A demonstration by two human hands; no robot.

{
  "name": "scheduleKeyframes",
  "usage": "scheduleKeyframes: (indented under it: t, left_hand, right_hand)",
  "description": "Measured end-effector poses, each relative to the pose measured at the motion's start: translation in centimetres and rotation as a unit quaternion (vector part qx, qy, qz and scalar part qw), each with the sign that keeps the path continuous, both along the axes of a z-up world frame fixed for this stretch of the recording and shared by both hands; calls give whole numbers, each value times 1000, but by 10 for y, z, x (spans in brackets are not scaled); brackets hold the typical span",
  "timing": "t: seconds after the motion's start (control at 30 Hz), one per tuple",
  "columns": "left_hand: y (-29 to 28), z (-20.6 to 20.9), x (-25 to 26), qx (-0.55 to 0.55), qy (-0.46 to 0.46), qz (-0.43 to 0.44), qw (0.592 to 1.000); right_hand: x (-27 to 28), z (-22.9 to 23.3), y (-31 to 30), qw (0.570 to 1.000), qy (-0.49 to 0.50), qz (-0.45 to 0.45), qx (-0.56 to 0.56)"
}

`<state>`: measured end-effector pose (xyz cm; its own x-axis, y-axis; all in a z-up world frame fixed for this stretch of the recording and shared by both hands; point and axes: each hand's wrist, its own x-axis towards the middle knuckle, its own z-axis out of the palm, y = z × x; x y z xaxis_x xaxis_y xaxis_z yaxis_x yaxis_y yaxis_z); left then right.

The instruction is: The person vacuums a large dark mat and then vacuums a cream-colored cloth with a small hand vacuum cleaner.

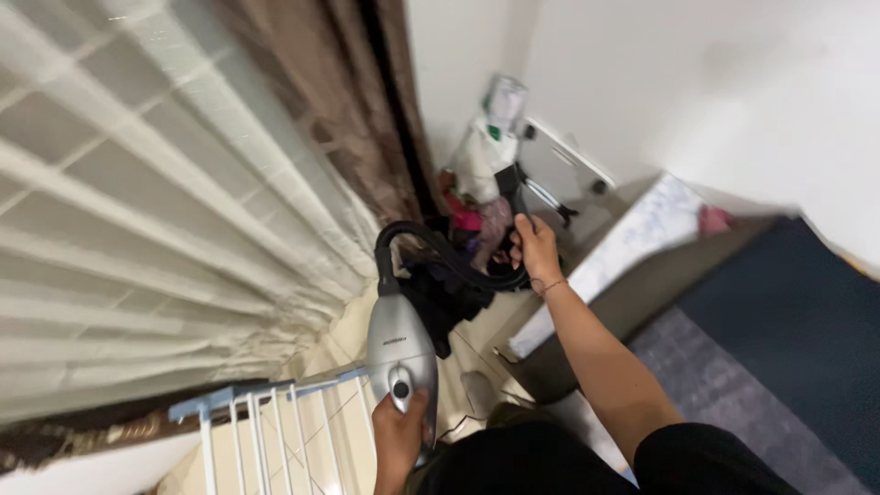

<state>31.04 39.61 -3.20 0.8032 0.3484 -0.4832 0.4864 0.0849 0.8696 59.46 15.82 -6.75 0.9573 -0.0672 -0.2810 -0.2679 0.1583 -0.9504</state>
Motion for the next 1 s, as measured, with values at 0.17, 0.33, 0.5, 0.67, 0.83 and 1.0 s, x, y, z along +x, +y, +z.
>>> scheduleKeyframes:
  t: [0.17, 0.33, 0.5, 0.67, 0.83, 1.0]
  left_hand:
    - [-13, -4, 44, -86, 6, -105, 991]
    - [-31, -8, 82, -129, 29, -221, 966]
    - [-61, -8, 111, -112, -51, -399, 909]
    - [-111, -6, 128, -172, -44, -453, 874]
    - [-179, -12, 145, -237, -15, -493, 837]
    - [-228, -11, 159, -343, 67, -510, 786]
  right_hand:
    - [-34, -12, -79, 989, 15, -149, -23]
    - [-103, -3, -127, 962, 12, -271, -20]
    - [-182, 4, -120, 952, -22, -282, -115]
    - [-223, 16, -106, 953, -46, -284, -98]
    - [-228, 35, -106, 910, -118, -288, -272]
    - [-232, 55, -127, 870, -107, -189, -442]
